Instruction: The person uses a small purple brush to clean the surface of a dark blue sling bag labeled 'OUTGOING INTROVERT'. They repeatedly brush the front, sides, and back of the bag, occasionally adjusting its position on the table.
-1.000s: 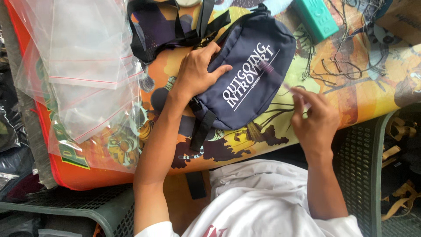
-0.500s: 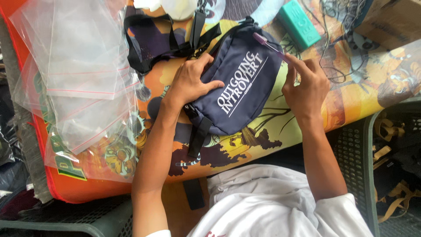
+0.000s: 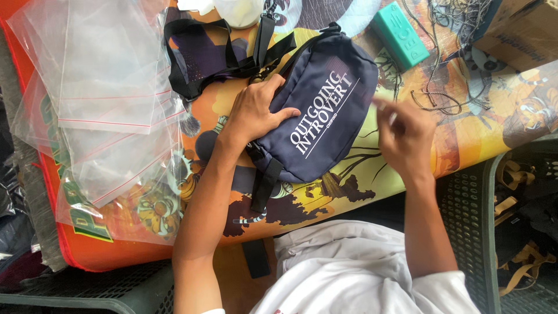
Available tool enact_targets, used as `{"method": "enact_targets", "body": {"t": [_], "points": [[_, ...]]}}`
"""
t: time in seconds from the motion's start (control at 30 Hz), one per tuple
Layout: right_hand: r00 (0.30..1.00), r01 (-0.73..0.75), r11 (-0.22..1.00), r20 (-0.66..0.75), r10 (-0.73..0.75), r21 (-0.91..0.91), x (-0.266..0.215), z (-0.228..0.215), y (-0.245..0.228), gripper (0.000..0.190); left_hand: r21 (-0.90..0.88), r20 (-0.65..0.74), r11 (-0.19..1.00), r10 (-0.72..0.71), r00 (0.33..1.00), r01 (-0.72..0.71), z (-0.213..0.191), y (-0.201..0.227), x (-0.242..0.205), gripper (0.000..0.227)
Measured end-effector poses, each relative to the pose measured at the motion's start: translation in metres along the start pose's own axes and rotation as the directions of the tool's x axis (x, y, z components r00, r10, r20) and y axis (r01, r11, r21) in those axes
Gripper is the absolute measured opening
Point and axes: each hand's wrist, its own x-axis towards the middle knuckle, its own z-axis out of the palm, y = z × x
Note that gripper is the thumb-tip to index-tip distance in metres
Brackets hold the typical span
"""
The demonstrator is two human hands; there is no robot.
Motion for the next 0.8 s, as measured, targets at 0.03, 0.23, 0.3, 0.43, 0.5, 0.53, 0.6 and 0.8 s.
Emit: {"method": "enact_targets", "body": {"t": [0.03,0.23,0.3,0.43,0.5,0.53,0.6,0.8], "points": [[1.000,-0.003,1.000,0.003,0.003,0.000,-0.005,-0.006,-0.009,0.015,-0.002,0.003,1.000,-0.003,1.000,0.003,0.000,-0.001,0.001,0.053],[0.979,-0.170,0.985,0.112,0.172,-0.020,-0.040,-0.033,0.004,0.024,-0.032,-0.008,0.999,0.021,1.000,-0.022,0.003,-0.003,0.001,0.053],[0.996,-0.068,0.946,-0.071,0.047,-0.317,-0.049,-0.042,0.023,0.030,0.054,-0.012,0.998,0.026,1.000,-0.025,0.004,-0.002,0.001,0.056],[0.979,-0.185,0.980,0.076,0.191,-0.079,-0.042,-0.066,-0.009,0.024,0.047,0.005,0.999,-0.013,1.000,0.012,0.004,0.000,0.000,0.057],[0.886,-0.217,0.969,0.441,0.144,0.119,-0.037,-0.074,-0.022,0.025,0.049,-0.014,0.999,0.015,1.000,-0.014,0.005,-0.003,0.000,0.057],[0.886,-0.218,0.969,0.440,0.145,0.119,-0.039,-0.071,-0.020,0.025,0.050,-0.013,0.999,0.015,1.000,-0.014,0.005,-0.002,0.000,0.057],[0.919,-0.245,0.968,0.305,0.248,-0.050,-0.045,-0.065,-0.016,0.033,0.065,-0.012,0.998,0.017,1.000,-0.017,0.005,-0.002,0.000,0.056],[0.991,-0.131,0.978,-0.004,0.132,-0.162,-0.048,-0.055,0.000,0.027,0.060,-0.027,0.997,0.041,0.999,-0.039,0.005,-0.003,0.000,0.058]]}}
